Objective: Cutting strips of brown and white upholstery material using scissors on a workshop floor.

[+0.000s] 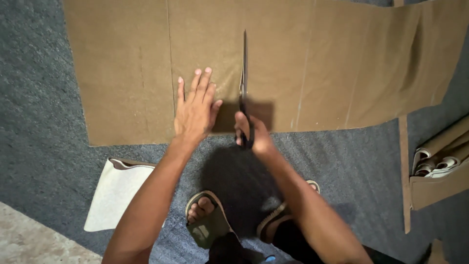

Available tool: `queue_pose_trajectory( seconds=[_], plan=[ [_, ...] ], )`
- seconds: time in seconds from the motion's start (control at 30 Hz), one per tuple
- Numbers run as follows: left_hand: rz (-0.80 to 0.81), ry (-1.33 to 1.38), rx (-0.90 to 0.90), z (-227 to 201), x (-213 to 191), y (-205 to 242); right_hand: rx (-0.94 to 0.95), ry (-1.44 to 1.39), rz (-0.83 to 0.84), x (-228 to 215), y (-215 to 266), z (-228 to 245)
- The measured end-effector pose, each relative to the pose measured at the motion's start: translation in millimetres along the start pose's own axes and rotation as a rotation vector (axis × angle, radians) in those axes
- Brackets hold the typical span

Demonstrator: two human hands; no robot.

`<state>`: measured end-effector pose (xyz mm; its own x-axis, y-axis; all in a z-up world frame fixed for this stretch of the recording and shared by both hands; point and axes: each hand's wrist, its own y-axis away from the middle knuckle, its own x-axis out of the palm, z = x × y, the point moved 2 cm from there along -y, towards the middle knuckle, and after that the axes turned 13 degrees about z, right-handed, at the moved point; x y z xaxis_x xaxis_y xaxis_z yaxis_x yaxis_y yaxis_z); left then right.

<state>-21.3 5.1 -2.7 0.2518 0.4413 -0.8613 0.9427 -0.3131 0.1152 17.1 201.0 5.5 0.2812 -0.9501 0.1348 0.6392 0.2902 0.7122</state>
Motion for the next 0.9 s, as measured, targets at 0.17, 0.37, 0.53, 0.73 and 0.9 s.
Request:
queue_pose_trajectory(
  seconds=[0.17,0.37,0.53,0.73,0.9],
  plan=[
    [0.009,-0.009,-0.039,-0.2,0.0,-1.1,0.012,-0.026,-0.012,1.7,-8.1,15.2],
    [0.026,-0.017,-0.061,1.5,6.2,-3.8,0.058,0.048,-0.137,0.3,-15.4,15.9],
    [0.020,-0.001,-0.052,-0.1,1.4,-2.5,-0.046,0.049,-0.058,-2.8,-24.3,65.5],
    [0.029,-0.012,-0.060,-0.3,1.2,-4.0,-0.083,0.087,-0.041,-4.5,-35.3,73.7],
    [0.001,-0.055,-0.054,2.5,8.4,-3.6,-0.121,0.136,-0.074,-3.5,-41.7,72.3]
  ],
)
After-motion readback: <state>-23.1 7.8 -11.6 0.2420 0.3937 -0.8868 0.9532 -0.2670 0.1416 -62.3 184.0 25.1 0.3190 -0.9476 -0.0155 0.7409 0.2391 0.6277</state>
